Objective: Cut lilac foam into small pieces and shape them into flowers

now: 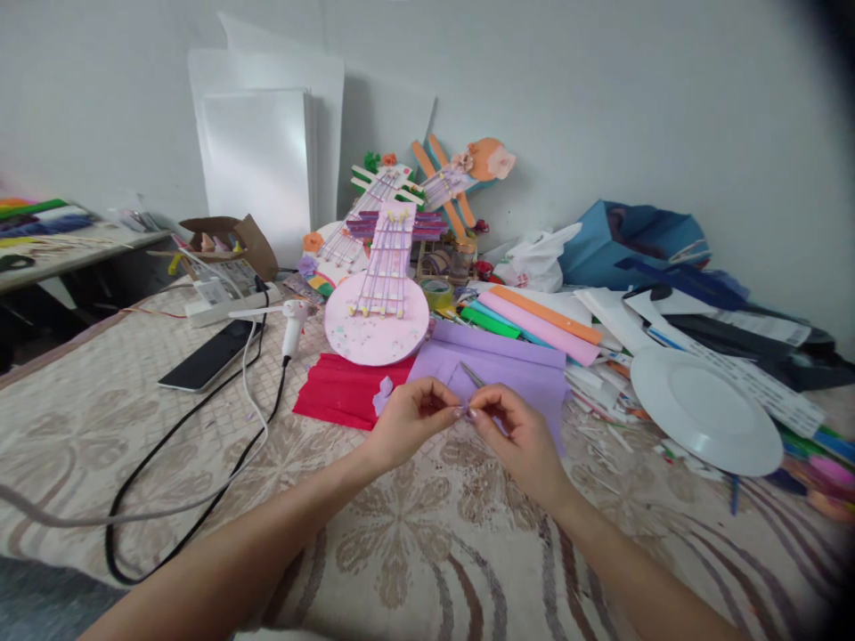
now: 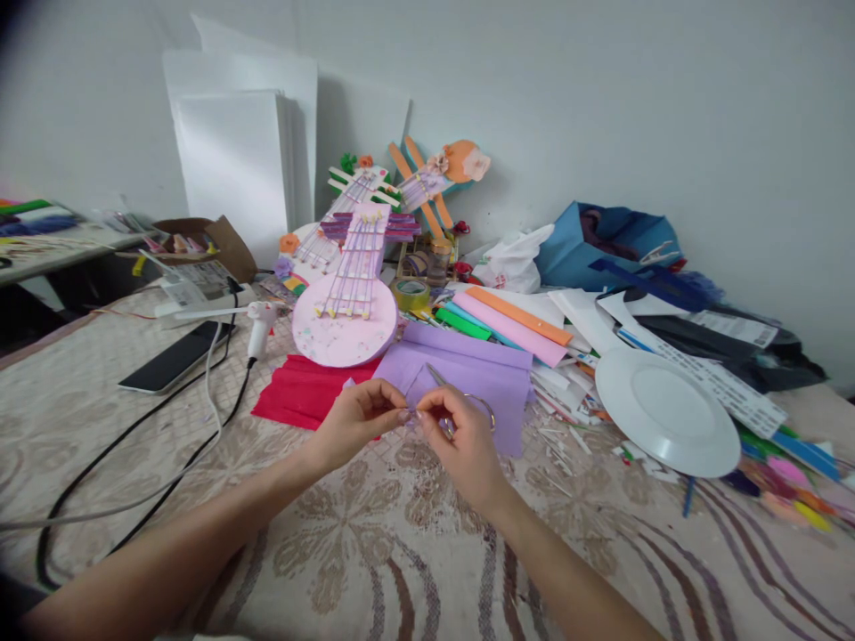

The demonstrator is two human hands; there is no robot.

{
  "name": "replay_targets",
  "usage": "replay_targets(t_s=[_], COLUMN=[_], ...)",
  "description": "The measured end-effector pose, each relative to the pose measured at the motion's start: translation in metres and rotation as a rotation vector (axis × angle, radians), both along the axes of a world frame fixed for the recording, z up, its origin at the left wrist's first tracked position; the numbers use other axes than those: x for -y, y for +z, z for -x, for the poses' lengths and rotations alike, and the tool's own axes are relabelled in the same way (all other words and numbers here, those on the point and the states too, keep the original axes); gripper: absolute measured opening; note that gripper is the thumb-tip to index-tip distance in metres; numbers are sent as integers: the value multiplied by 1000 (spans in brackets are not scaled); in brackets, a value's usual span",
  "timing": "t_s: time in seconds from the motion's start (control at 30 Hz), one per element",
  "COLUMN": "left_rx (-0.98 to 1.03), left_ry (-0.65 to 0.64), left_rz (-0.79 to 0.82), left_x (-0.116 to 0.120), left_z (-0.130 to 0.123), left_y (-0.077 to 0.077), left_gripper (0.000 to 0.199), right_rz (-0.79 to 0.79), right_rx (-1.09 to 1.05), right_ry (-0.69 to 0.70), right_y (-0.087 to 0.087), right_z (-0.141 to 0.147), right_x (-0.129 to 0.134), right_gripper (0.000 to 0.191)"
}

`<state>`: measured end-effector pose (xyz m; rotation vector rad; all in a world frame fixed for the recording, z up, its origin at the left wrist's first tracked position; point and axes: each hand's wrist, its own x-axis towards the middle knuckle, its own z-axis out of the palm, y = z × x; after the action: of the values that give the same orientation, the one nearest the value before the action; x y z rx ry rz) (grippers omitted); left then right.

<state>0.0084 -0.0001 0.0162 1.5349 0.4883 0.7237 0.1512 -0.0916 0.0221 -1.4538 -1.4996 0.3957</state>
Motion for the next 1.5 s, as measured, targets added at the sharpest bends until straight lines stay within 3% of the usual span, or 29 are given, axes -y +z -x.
replay_targets(t_s=[0.3,0.47,0.9,1.23,1.5], left_rx=[78,84,121,113,104], left_ry=[1,-9,22,15,15], left_rz=[101,139,268,275,244], left_x=[0,1,8,7,6], left_z=[0,0,-2,-2,-2], left_y=[0,1,5,6,3], left_gripper=[21,21,28,29,29], right_rz=[-18,-6,61,115,173], right_rx=[-58,-51,-296,-384,-303], right_ry=[70,30,10,71,67], right_y=[2,2,-1,2,2], right_z=[4,3,9,10,8], right_x=[0,0,1,1,0], right_gripper=[10,5,6,6,10])
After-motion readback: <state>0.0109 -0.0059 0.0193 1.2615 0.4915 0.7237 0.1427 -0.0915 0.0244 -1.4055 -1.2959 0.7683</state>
